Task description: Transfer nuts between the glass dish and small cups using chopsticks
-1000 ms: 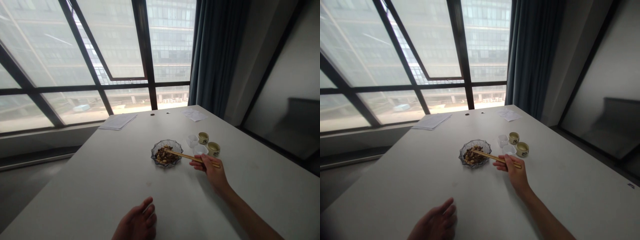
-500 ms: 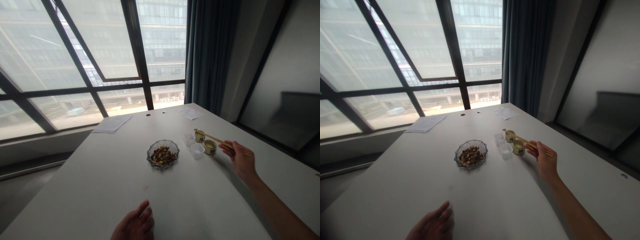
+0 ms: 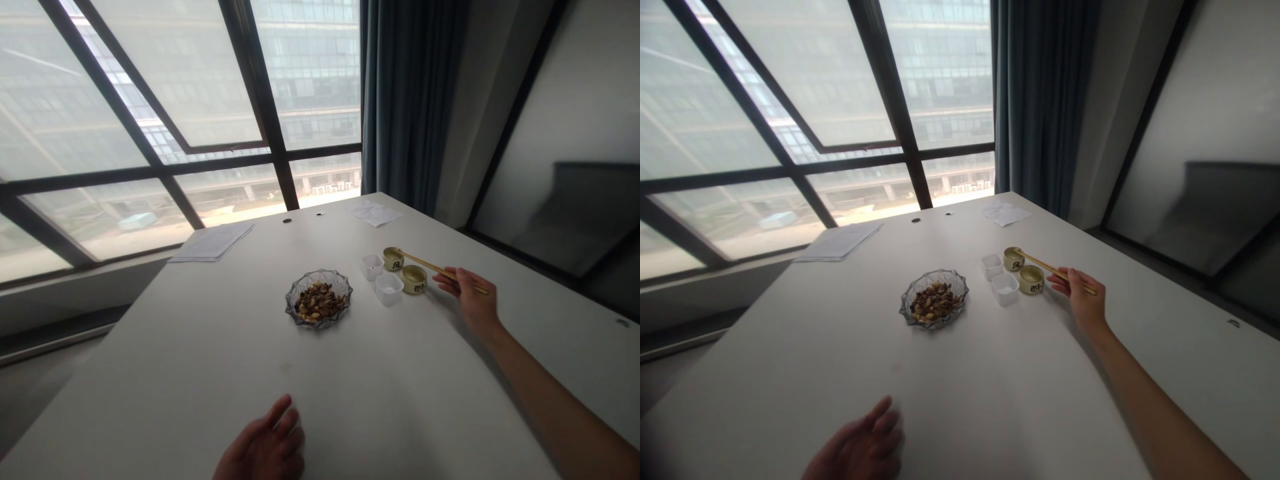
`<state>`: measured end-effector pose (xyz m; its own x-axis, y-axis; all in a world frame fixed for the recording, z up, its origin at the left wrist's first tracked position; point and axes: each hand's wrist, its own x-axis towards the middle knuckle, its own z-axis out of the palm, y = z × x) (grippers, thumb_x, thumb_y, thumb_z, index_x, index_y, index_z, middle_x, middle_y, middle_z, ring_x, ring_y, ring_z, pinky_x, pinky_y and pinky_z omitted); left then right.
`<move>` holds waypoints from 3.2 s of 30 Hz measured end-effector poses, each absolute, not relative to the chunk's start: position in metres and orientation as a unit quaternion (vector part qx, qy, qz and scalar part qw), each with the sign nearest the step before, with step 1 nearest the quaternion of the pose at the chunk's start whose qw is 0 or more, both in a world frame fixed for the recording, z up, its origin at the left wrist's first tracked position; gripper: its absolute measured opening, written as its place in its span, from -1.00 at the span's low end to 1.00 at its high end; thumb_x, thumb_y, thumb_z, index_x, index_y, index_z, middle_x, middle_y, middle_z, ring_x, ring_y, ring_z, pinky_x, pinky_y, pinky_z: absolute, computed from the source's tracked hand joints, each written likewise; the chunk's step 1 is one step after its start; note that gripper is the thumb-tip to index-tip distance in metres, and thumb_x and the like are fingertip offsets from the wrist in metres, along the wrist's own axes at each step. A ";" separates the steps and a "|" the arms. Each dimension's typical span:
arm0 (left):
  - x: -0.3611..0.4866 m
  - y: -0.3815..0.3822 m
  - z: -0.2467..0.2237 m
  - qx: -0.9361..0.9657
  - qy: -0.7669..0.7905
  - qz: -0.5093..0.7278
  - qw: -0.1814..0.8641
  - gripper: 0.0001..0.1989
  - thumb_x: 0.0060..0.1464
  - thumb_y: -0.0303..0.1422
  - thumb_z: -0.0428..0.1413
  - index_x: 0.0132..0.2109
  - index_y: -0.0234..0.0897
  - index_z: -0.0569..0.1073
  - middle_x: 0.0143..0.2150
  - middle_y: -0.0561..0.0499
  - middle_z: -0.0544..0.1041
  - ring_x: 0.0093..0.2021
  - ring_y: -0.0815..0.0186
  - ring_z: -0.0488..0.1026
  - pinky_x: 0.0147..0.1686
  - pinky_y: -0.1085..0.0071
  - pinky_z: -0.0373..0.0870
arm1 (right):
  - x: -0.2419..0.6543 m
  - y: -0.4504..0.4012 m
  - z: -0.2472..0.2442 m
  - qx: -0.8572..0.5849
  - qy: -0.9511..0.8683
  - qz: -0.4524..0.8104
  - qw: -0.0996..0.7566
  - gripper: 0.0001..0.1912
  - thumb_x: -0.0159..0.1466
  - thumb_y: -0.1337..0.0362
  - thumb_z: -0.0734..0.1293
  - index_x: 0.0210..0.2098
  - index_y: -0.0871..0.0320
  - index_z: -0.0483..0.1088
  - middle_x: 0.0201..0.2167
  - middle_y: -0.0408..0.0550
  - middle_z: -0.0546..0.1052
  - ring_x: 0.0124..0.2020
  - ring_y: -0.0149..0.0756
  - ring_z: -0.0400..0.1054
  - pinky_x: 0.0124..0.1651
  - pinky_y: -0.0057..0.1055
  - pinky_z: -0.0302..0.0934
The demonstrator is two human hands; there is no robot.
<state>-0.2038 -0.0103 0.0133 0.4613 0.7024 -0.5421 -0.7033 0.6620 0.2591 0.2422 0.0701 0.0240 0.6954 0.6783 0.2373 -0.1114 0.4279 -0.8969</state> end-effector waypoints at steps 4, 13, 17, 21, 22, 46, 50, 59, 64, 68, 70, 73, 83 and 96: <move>-0.204 -0.011 0.015 -0.003 0.309 0.412 0.857 -0.73 -0.09 -0.49 0.33 -0.21 -0.27 0.46 -0.39 0.11 0.35 -0.45 0.42 0.24 -0.47 0.47 0.15 | 0.239 0.071 0.023 -0.476 -0.314 0.268 0.777 -0.59 0.11 0.00 0.55 -0.30 0.25 0.58 -0.37 0.08 0.66 -0.33 -0.13 0.62 -0.22 -0.29 0.56; -0.205 -0.011 0.017 0.005 0.300 0.413 0.860 -0.78 -0.02 -0.50 0.29 -0.20 -0.29 0.45 -0.38 0.11 0.34 -0.45 0.42 0.24 -0.48 0.47 0.16 | 0.238 0.069 0.023 -0.463 -0.321 0.280 0.778 -0.62 0.09 0.02 0.57 -0.31 0.22 0.58 -0.36 0.05 0.67 -0.31 -0.13 0.63 -0.15 -0.29 0.55; -0.205 -0.010 0.017 0.011 0.305 0.416 0.857 -0.77 -0.02 -0.50 0.28 -0.19 -0.29 0.45 -0.37 0.11 0.33 -0.45 0.42 0.24 -0.47 0.46 0.18 | 0.239 0.070 0.020 -0.465 -0.332 0.282 0.771 -0.59 0.08 -0.01 0.57 -0.30 0.22 0.59 -0.35 0.07 0.67 -0.31 -0.15 0.63 -0.18 -0.33 0.55; -0.205 -0.009 0.016 0.021 0.312 0.420 0.852 -0.77 -0.03 -0.49 0.26 -0.19 -0.28 0.44 -0.37 0.11 0.32 -0.45 0.43 0.24 -0.48 0.47 0.18 | 0.240 0.070 0.019 -0.470 -0.338 0.272 0.768 -0.60 0.11 -0.02 0.55 -0.30 0.20 0.60 -0.35 0.06 0.67 -0.29 -0.14 0.62 -0.18 -0.31 0.55; -0.205 -0.009 0.016 0.022 0.314 0.418 0.852 -0.77 -0.03 -0.49 0.27 -0.20 -0.28 0.44 -0.37 0.11 0.32 -0.45 0.43 0.25 -0.48 0.47 0.18 | 0.240 0.070 0.019 -0.470 -0.339 0.267 0.770 -0.61 0.12 -0.02 0.54 -0.30 0.20 0.60 -0.35 0.06 0.67 -0.29 -0.14 0.62 -0.18 -0.30 0.55; -0.205 -0.009 0.012 0.025 0.289 0.411 0.865 -0.75 -0.03 -0.49 0.30 -0.17 -0.30 0.46 -0.37 0.10 0.36 -0.44 0.41 0.25 -0.47 0.46 0.18 | 0.111 0.007 0.044 -0.429 -0.524 0.382 0.629 -0.69 0.39 0.07 0.33 -0.17 0.19 0.58 -0.35 0.03 0.65 -0.37 -0.25 0.55 -0.28 -0.33 0.47; -0.204 -0.010 0.013 0.024 0.289 0.416 0.862 -0.76 0.00 -0.50 0.29 -0.16 -0.30 0.46 -0.36 0.09 0.38 -0.44 0.40 0.26 -0.48 0.46 0.18 | 0.112 0.007 0.039 -0.441 -0.523 0.391 0.616 -0.67 0.38 0.05 0.34 -0.16 0.19 0.58 -0.34 0.04 0.66 -0.36 -0.24 0.56 -0.25 -0.31 0.48; -0.200 -0.009 0.014 0.025 0.285 0.412 0.865 -0.78 0.03 -0.50 0.26 -0.16 -0.30 0.44 -0.36 0.09 0.36 -0.43 0.39 0.27 -0.48 0.45 0.18 | 0.106 0.013 0.040 -0.442 -0.518 0.420 0.600 -0.61 0.37 0.00 0.34 -0.13 0.21 0.59 -0.28 0.08 0.67 -0.26 -0.15 0.60 -0.15 -0.24 0.50; -0.199 -0.012 0.016 0.032 0.288 0.410 0.865 -0.78 0.05 -0.49 0.24 -0.13 -0.30 0.43 -0.35 0.09 0.35 -0.43 0.40 0.27 -0.46 0.45 0.19 | 0.106 0.015 0.033 -0.452 -0.509 0.400 0.614 -0.55 0.40 -0.05 0.27 -0.13 0.21 0.59 -0.33 0.06 0.66 -0.33 -0.19 0.57 -0.25 -0.28 0.48; -0.198 -0.011 0.016 0.034 0.290 0.411 0.864 -0.77 0.04 -0.48 0.25 -0.13 -0.30 0.43 -0.35 0.10 0.36 -0.43 0.40 0.28 -0.47 0.45 0.18 | 0.104 0.018 0.030 -0.469 -0.511 0.368 0.620 -0.53 0.41 -0.06 0.24 -0.15 0.20 0.59 -0.41 0.02 0.63 -0.45 -0.26 0.48 -0.33 -0.33 0.40; -0.198 -0.011 0.016 0.036 0.290 0.411 0.864 -0.77 0.03 -0.48 0.26 -0.14 -0.29 0.44 -0.36 0.10 0.36 -0.43 0.40 0.29 -0.46 0.44 0.18 | 0.102 0.020 0.031 -0.466 -0.514 0.361 0.623 -0.53 0.41 -0.06 0.24 -0.17 0.19 0.59 -0.43 0.01 0.62 -0.46 -0.27 0.46 -0.34 -0.33 0.37; -0.198 -0.011 0.017 0.036 0.287 0.410 0.865 -0.76 0.03 -0.48 0.27 -0.14 -0.29 0.44 -0.36 0.10 0.37 -0.43 0.39 0.29 -0.46 0.44 0.18 | 0.099 0.023 0.032 -0.463 -0.524 0.351 0.624 -0.55 0.42 -0.04 0.24 -0.20 0.18 0.59 -0.48 -0.04 0.57 -0.50 -0.31 0.39 -0.38 -0.37 0.32; -0.197 -0.010 0.016 0.031 0.281 0.411 0.867 -0.75 0.03 -0.49 0.28 -0.13 -0.30 0.44 -0.35 0.09 0.40 -0.42 0.38 0.30 -0.45 0.44 0.18 | 0.095 0.029 0.032 -0.473 -0.515 0.326 0.636 -0.53 0.43 -0.02 0.22 -0.26 0.20 0.59 -0.54 -0.07 0.52 -0.54 -0.35 0.32 -0.44 -0.40 0.25; -0.197 -0.012 0.018 0.042 0.298 0.413 0.860 -0.74 0.02 -0.49 0.27 -0.13 -0.29 0.42 -0.35 0.11 0.38 -0.43 0.41 0.30 -0.46 0.45 0.19 | 0.112 0.037 0.035 -0.455 -0.401 0.343 0.717 -0.54 0.33 -0.08 0.33 -0.31 0.21 0.60 -0.48 0.04 0.61 -0.52 -0.28 0.44 -0.41 -0.32 0.34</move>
